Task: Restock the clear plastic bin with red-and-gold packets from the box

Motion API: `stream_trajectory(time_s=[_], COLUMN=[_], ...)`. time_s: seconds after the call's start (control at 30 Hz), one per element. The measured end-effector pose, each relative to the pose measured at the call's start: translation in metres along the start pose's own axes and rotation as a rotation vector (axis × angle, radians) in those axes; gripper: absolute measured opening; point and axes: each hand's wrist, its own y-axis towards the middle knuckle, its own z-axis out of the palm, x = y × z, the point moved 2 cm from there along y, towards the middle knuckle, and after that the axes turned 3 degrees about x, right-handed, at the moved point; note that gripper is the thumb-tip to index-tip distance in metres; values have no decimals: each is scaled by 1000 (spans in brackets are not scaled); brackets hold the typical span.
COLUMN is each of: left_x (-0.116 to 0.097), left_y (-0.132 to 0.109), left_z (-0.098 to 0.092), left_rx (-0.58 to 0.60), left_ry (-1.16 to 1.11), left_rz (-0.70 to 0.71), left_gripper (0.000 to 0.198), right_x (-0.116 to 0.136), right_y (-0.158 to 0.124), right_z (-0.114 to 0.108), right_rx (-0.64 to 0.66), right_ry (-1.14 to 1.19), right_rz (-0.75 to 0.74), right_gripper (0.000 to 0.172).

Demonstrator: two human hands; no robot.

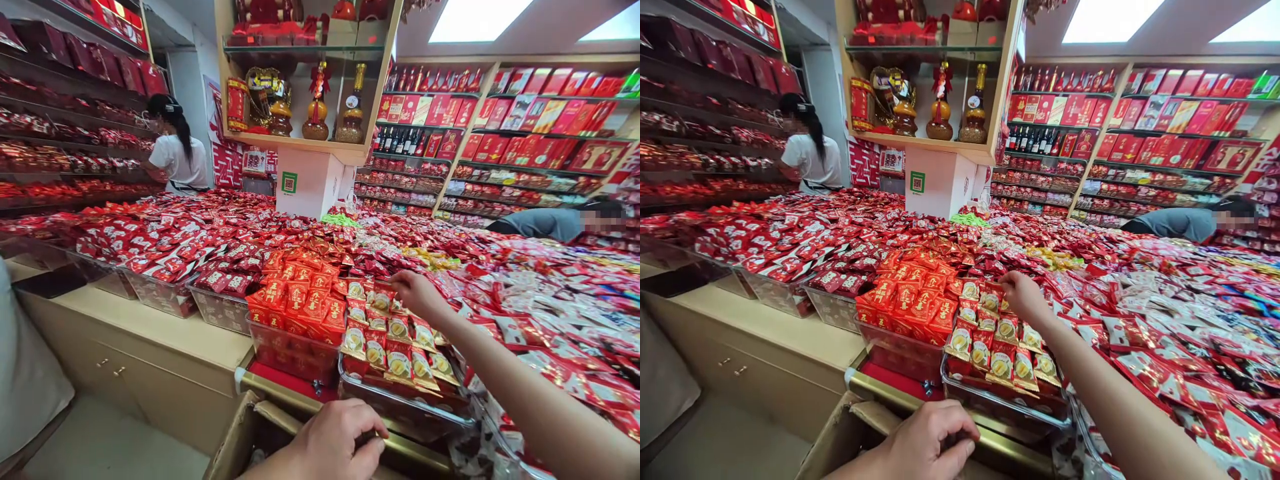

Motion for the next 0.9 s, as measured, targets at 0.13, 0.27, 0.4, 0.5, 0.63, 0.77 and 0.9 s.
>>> stream_trajectory(time_s=[0.13,0.27,0.4,0.5,0.63,0.77,0.9], left_x=[-2,-5,-7,-7,-8,-12,-15], left_y=[-1,-2,1,13,32,38,37], left_z=[-1,-2,-12,-23,-31,-33,-33], left_rx=[6,-26,-227,-250,-133,-93,-78], left_ry=[19,15,13,172,396,507,560], left_rz=[0,37,72,12,-85,-104,-51], left_gripper=[16,15,26,39,31,18,20], right_x=[2,5,7,7,5,5,1], right_y=[-22,-42,-49,-51,-55,-63,-76], right_z=[-1,15,22,23,25,22,11], right_rx=[105,198,171,149,130,90,23], right_ry=[74,17,-87,-144,-192,-210,-227], right_rz=[8,-21,-80,-114,-152,-184,-221], right_gripper=[16,12,14,14,13,13,18])
